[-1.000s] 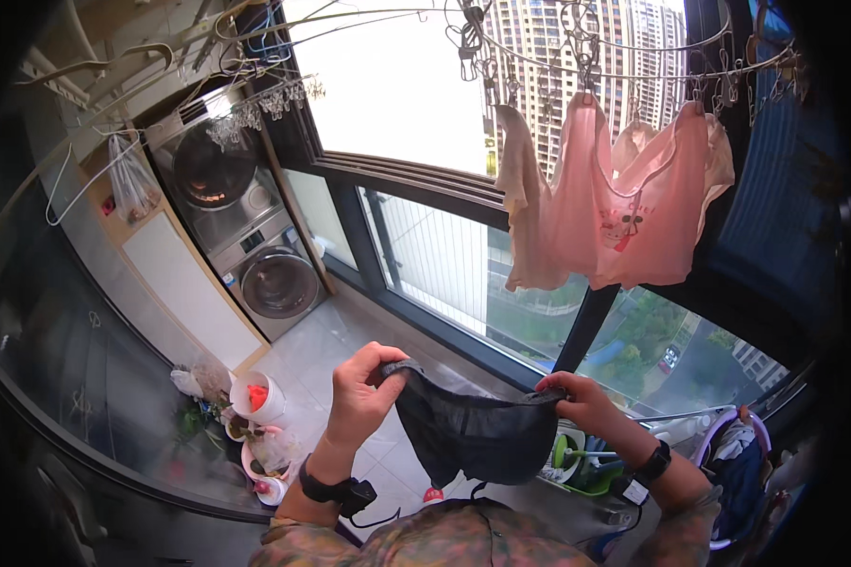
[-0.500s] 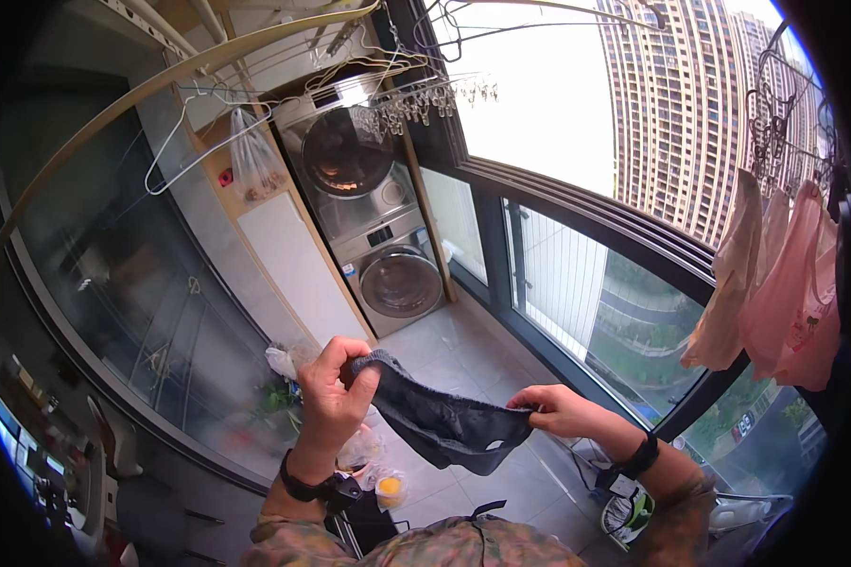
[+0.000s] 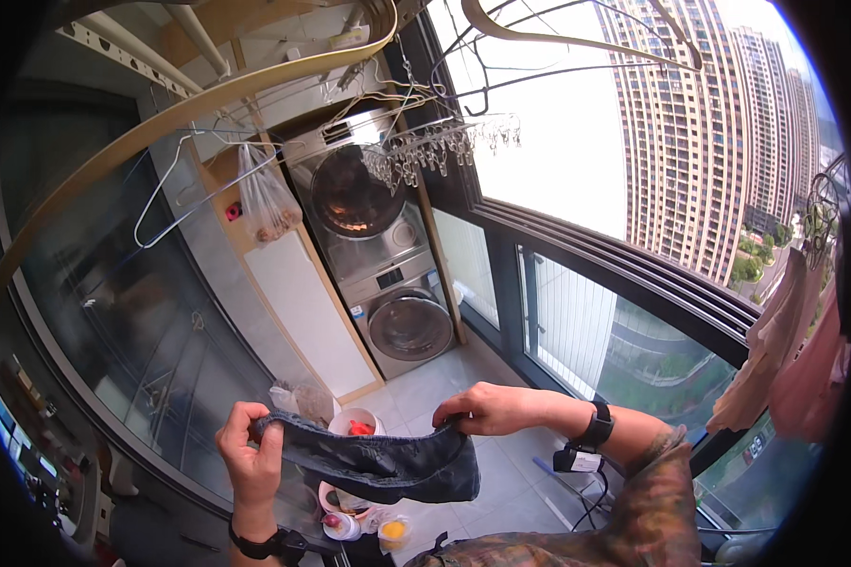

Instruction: Hanging various laundry items, including children's underwear and adult boxers, onto a drying rack and hangers on a balcony.

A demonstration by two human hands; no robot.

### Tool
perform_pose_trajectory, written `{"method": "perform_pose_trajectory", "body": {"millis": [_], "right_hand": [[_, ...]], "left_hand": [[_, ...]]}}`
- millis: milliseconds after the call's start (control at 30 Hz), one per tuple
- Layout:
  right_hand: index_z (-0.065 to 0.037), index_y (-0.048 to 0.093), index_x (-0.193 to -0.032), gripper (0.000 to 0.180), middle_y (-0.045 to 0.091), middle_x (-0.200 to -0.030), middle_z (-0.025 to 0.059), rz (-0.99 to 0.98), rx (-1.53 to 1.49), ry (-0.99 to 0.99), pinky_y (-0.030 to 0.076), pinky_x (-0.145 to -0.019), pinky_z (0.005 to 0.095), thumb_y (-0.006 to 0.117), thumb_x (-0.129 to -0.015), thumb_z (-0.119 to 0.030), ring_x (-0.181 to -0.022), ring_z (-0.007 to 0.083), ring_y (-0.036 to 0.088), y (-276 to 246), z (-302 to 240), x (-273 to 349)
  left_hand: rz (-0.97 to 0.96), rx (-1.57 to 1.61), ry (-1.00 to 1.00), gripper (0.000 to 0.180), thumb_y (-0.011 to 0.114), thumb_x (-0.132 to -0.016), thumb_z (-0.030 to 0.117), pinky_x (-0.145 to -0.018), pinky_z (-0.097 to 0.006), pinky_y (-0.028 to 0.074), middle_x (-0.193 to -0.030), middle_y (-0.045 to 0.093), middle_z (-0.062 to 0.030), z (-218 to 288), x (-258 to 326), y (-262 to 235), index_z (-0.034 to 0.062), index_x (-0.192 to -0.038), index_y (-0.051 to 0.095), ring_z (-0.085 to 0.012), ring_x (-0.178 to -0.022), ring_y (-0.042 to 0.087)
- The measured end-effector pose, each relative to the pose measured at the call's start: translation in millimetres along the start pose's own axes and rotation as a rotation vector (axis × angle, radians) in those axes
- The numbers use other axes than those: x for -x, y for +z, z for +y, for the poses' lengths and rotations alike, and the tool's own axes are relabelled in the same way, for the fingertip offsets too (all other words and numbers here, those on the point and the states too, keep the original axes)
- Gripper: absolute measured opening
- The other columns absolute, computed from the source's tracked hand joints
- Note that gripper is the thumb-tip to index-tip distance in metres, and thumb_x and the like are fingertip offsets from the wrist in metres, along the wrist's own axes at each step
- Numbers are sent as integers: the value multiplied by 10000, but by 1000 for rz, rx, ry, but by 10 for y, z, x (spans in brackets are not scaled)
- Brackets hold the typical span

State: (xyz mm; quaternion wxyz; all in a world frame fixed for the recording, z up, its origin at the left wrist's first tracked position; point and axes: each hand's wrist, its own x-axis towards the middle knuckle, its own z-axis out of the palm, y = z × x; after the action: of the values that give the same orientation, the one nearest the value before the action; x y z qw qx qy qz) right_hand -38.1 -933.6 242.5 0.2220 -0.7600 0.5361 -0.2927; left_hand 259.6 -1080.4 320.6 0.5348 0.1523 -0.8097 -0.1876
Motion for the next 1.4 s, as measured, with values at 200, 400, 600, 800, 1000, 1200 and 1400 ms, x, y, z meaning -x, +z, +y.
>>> {"method": "perform_pose_trajectory", "body": {"millis": [200,400,600,800,1000,1200,1400], "right_hand": [[-1,571,-1152,312,654,-1013,168,-63,28,-11,499,-849,378,505,-851,-49,-930,302,644,-424,78,-22],[-14,575,-1154,287,653,-985,154,-97,69,-47,504,-788,364,575,-897,-142,-879,291,638,-449,247,52],[-16,595,-1128,307,672,-964,172,-115,68,-1,497,-820,380,598,-882,-200,-897,320,649,-580,438,43],[-35,604,-1146,325,684,-938,148,-125,146,82,510,-805,356,591,-910,-259,-879,274,661,-806,513,-34],[-73,609,-1179,321,682,-980,115,-128,186,178,517,-840,336,578,-943,-287,-921,229,657,-912,735,-156],[-48,625,-1153,327,694,-966,133,-193,168,197,513,-838,343,587,-914,-268,-883,240,670,-823,1340,-456],[-13,645,-1116,304,690,-942,128,-133,40,272,524,-799,322,597,-905,-227,-789,189,672,-876,1951,-1066]], "left_hand": [[10,-25,3,123,629,-763,46,-482,-232,318,-585,445,7,56,-175,137,19,-747,510,-67,-526,409],[-99,14,-16,126,663,-740,61,-487,-248,376,-594,522,-24,46,-134,485,9,-761,550,-92,-527,483],[-60,64,-37,105,622,-734,36,-486,-213,311,-574,452,24,129,-162,638,12,-730,520,-34,-531,403],[-59,95,-75,94,622,-741,32,-484,-208,320,-580,479,21,151,-170,752,7,-740,532,-32,-534,430],[-40,26,-64,85,622,-745,19,-499,-204,333,-603,495,29,85,-86,791,8,-764,540,-29,-546,439],[-8,45,-199,71,609,-770,16,-504,-194,320,-632,496,44,-228,72,918,8,-774,539,-14,-570,424],[2,8,-251,64,605,-779,6,-510,-190,321,-658,506,45,-487,-82,1020,5,-783,541,-9,-589,426]]}}
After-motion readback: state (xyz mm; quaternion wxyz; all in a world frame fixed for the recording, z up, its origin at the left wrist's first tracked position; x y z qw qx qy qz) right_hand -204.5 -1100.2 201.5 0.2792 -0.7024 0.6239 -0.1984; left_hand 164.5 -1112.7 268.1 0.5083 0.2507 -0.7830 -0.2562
